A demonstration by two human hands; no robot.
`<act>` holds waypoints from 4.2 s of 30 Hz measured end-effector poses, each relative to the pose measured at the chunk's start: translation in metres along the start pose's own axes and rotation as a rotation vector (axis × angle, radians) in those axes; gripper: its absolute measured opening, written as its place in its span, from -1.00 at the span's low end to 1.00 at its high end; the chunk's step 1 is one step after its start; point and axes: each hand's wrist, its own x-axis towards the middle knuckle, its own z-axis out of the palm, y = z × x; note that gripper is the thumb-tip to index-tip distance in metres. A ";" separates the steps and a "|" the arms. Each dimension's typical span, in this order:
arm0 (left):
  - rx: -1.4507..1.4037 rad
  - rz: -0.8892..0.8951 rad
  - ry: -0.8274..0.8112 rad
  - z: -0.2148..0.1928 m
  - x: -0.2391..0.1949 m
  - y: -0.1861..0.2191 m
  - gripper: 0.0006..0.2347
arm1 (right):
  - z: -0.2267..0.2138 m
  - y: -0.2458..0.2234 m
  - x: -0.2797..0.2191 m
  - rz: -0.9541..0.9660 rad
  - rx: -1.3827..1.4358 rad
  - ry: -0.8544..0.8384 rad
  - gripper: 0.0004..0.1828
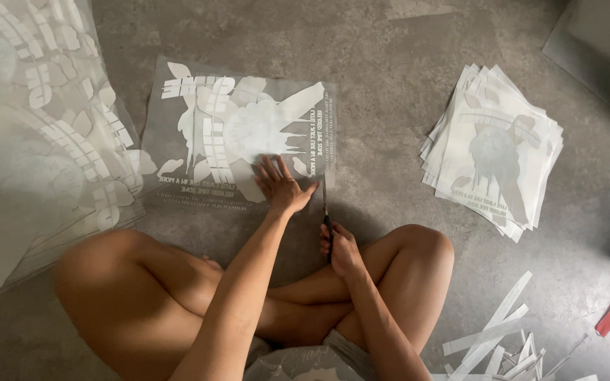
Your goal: The person sits on the floor and uses scissors to cut along the edges of a printed design on a sheet of paper. They repeatedly trim the paper, separating the design from the surrounding sheet, and place the finished cutouts into a pile.
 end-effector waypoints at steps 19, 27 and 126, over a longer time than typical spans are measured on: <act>0.022 -0.031 -0.055 0.005 0.007 -0.001 -0.04 | 0.013 -0.006 -0.006 -0.024 -0.057 0.045 -0.58; 0.080 -0.059 -0.099 0.000 0.008 0.002 -0.03 | 0.010 -0.006 0.010 -0.022 -0.086 0.038 -0.55; 0.149 -0.076 -0.132 0.005 0.013 0.006 -0.04 | 0.137 -0.140 0.138 -0.101 0.105 0.202 -0.77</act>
